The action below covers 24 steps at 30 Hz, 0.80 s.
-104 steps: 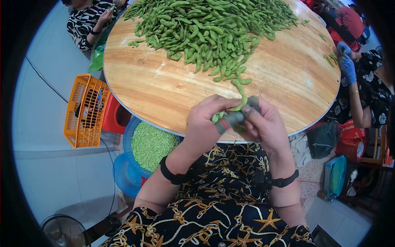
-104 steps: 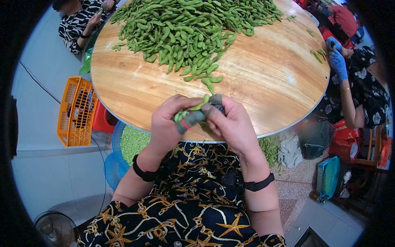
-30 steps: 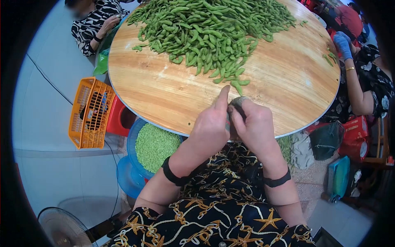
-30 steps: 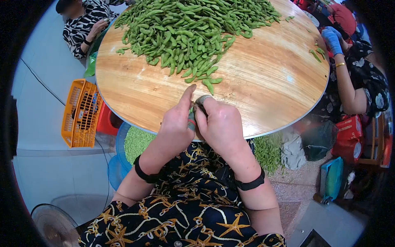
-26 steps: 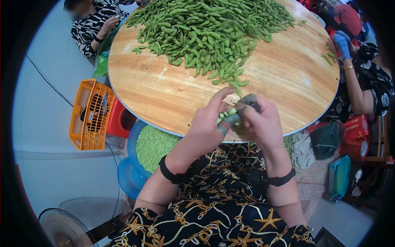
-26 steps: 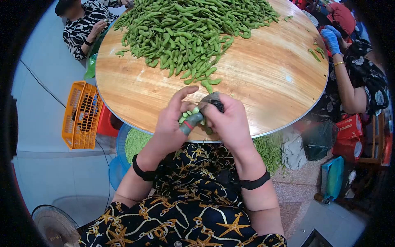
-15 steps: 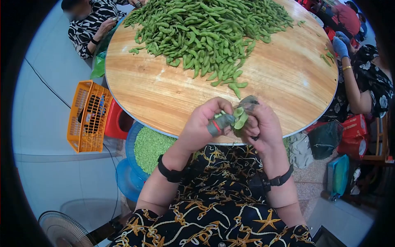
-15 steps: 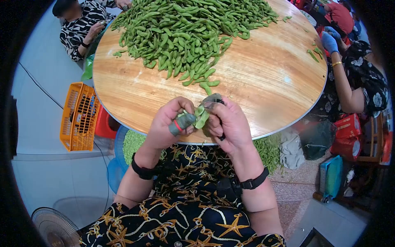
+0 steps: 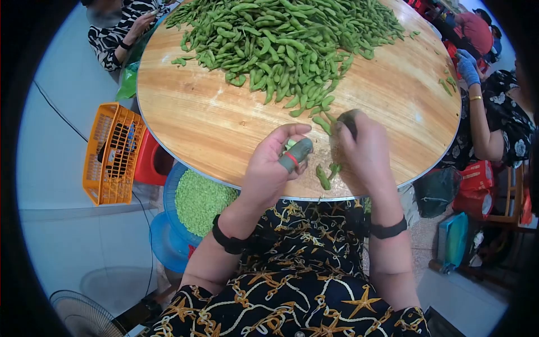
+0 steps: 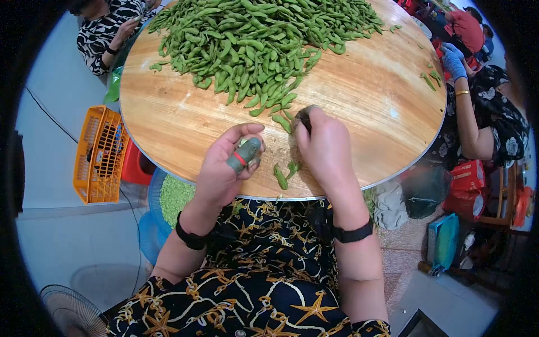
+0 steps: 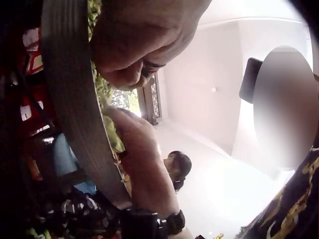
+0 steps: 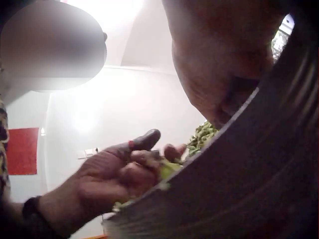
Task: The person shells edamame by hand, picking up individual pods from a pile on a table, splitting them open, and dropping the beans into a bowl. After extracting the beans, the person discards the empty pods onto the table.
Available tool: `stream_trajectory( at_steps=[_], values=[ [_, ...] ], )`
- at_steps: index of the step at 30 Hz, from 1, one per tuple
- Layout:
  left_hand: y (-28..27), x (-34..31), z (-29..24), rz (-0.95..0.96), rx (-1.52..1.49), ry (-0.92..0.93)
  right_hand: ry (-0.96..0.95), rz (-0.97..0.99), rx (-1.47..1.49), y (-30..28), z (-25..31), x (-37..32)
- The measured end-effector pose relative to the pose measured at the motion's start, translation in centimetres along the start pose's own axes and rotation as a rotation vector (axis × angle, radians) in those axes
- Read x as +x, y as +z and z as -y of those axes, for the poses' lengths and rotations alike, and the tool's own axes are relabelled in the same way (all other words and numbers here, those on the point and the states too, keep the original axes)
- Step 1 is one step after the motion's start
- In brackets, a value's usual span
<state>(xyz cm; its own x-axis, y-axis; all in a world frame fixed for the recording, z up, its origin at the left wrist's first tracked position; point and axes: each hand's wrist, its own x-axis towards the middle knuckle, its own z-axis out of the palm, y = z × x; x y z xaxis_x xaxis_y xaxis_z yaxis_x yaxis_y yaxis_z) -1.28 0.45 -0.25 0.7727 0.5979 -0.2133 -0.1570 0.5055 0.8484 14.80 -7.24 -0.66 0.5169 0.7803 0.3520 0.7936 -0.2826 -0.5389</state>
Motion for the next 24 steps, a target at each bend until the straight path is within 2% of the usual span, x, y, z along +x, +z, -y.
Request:
stream_trajectory(
  at_steps=[1, 3, 4, 6, 8, 10, 14, 17, 20, 22, 23, 24],
  values=[
    [0.3, 0.2, 0.1, -0.032, -0.048, 0.028, -0.002, 0.002, 0.001, -0.1, 0.2, -0.4],
    [0.6, 0.4, 0.5, 0.012, -0.138, 0.005, 0.228, 0.142, 0.635, -0.9, 1.1, -1.5],
    [0.7, 0.5, 0.7, 0.059, -0.227, -0.016, 0.228, 0.142, 0.636, -1.3, 1.6, -2.0],
    [0.4, 0.5, 1.3, 0.058, -0.218, 0.032, 0.444, 0.393, 0.994, -2.2, 2.7, -2.7],
    [0.4, 0.2, 1.3, 0.054, -0.207, 0.082, 0.406, 0.44, 0.989, -2.6, 2.7, -3.2],
    [0.7, -0.1, 1.1, -0.021, -0.164, 0.094, 0.491, 0.624, 1.339, -2.9, 2.5, -3.8],
    [0.7, -0.4, 1.4, -0.048, -0.063, 0.148, 0.42, 0.618, 1.315, -2.2, 2.7, -4.5],
    [0.7, -0.7, 1.3, -0.058, 0.028, 0.185, 0.475, 0.614, 1.393, -1.8, 2.6, -4.7],
    [0.2, -0.8, 1.4, 0.021, 0.048, 0.174, 0.413, 0.562, 1.285, -1.4, 2.9, -5.2],
    [-0.3, -1.0, 1.0, 0.224, -0.082, 0.052, 0.505, 0.574, 1.461, -1.7, 3.5, -5.5],
    [-0.8, -1.0, 0.7, 0.223, -0.081, 0.053, 0.504, 0.575, 1.462, -2.0, 3.5, -5.5],
    [-1.2, -1.0, 0.6, 0.305, -0.158, -0.005, 0.627, 0.658, 1.615, -2.3, 3.5, -5.4]
  ],
)
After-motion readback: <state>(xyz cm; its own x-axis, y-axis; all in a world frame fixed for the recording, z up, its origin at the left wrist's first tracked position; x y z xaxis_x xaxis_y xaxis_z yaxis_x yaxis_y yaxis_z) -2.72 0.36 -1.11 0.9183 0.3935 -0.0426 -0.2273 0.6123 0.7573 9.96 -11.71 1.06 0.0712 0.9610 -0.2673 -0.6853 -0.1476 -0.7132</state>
